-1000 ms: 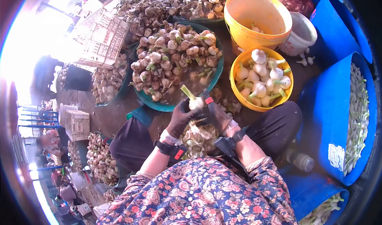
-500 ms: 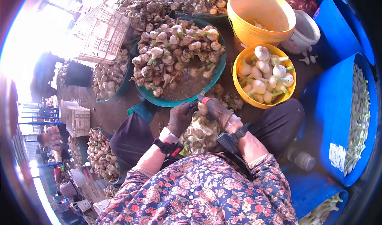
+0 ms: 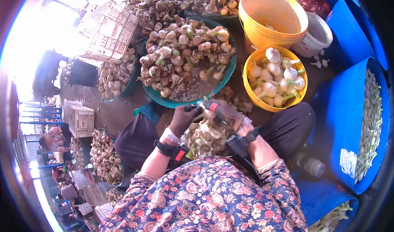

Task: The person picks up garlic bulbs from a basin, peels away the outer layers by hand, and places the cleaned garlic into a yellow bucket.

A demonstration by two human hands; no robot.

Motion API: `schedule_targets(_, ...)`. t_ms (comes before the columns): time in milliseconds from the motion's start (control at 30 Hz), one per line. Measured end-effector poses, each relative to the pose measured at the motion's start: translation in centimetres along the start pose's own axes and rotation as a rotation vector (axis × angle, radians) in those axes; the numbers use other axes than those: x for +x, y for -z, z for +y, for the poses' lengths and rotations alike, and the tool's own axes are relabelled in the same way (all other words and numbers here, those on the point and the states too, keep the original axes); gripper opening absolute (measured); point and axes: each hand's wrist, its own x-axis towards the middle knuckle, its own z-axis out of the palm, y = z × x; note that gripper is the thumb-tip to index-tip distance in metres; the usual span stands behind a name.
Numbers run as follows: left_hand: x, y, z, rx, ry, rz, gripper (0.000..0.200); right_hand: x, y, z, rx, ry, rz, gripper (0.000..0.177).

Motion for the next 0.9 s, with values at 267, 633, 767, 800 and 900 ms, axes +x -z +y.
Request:
schedule_targets(267, -3.3, 0.6, 1.9, 0.538, -0.547, 0.115, 0.034, -1.5, -1.8, -3.1, -0.182, 0.463, -0.048, 0.054)
schedule_targets(633, -2.3, 0.4, 1.1, -0.160, -0.195, 0.006, 0.027, 1.0, -0.9, 1.6, 0.331, 0.010, 0.364, 0.020)
schedule_targets(767, -5.6, 1.7, 2.6, -0.123, -0.120, -0.279, 0.032, 2.8, 3.0, 6.0, 0.294, 0.236, 0.297, 0.023)
schedule_targets(800, -6.4, 1.9, 3.8, -0.163, -0.131, -0.324, 0.034, 3.0, 3.6, 6.3, 0.319, 0.268, 0.285, 0.025)
schedule_targets(900, -6.5, 4.2, 4.0, -0.562, -0.374, -0.479, 0.029, 1.7, 3.3, 2.9, 1.006, -0.089, 0.112, 0.030)
